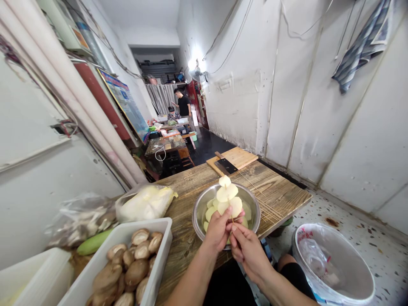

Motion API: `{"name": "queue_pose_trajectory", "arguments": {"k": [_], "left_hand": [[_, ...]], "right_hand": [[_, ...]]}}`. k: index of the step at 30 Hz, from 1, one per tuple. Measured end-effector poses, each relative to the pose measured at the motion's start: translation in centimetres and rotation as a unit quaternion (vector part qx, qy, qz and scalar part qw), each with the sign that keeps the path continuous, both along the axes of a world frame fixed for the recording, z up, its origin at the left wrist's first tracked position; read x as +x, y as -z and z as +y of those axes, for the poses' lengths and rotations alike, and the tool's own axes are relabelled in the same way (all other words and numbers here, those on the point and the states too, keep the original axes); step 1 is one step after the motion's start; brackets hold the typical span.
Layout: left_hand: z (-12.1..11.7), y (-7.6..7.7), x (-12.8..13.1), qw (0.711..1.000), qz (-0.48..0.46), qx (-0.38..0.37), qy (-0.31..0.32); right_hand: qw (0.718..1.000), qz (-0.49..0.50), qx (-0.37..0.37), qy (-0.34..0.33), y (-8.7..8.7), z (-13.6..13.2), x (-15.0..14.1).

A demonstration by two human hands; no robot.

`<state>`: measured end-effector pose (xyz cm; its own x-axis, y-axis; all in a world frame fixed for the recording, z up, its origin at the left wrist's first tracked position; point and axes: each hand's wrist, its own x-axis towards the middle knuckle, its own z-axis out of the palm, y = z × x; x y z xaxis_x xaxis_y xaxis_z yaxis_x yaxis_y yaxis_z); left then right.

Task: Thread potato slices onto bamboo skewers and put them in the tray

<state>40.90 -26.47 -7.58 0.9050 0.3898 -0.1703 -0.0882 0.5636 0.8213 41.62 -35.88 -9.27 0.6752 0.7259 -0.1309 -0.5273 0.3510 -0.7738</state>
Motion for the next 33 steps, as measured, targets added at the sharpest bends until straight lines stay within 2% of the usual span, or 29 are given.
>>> {"name": "queue_pose_trajectory", "arguments": {"k": [4,6,8,12,17,23,25,27,29,31,33], "left_hand": [[0.5,-0.9,0.1,0.999,-0.009,-0.034,-0.020],[1.0,-1.4,0.1,0.997,-0.017,-0.082,0.004],[1.1,-1.6,0.0,0.995,-0.019,-0.094,0.032],[-0.4,-1.4,-1.0,0.998,-0.029,0.042,-0.038],[-1.8,-1.5,-2.3,0.979,-0.013,0.176,-0.103],[-1.3,-1.2,-2.5,0.964,0.015,0.208,-0.165],[-0.9,-1.5,-2.7,0.959,0.016,0.210,-0.190],[-0.1,-2.6,-3.5,0.950,0.019,0.216,-0.226],[1.2,-4.6,-5.2,0.934,0.010,0.225,-0.277],[3.0,-6.9,-8.1,0.922,-0.013,0.207,-0.327],[5.0,-9.0,-12.2,0.912,-0.023,0.165,-0.375]], "right_hand": [[1.000,-0.013,0.005,-0.009,0.0,-0.2,-0.5],[0.999,-0.037,-0.004,-0.001,0.2,-0.2,-0.5],[0.996,-0.081,-0.020,0.040,0.5,-0.1,-0.3],[0.978,-0.158,-0.045,0.126,0.7,0.2,0.7],[0.966,-0.209,-0.061,0.139,0.6,0.8,1.0],[0.963,-0.224,-0.055,0.137,0.2,1.7,0.5],[0.960,-0.247,-0.061,0.116,0.1,2.0,0.5],[0.952,-0.287,-0.072,0.075,0.3,1.9,0.4],[0.936,-0.338,-0.087,0.038,1.0,1.2,0.6],[0.914,-0.386,-0.112,0.047,2.1,0.2,1.6],[0.885,-0.440,-0.148,0.032,3.6,-0.4,3.6]]}}
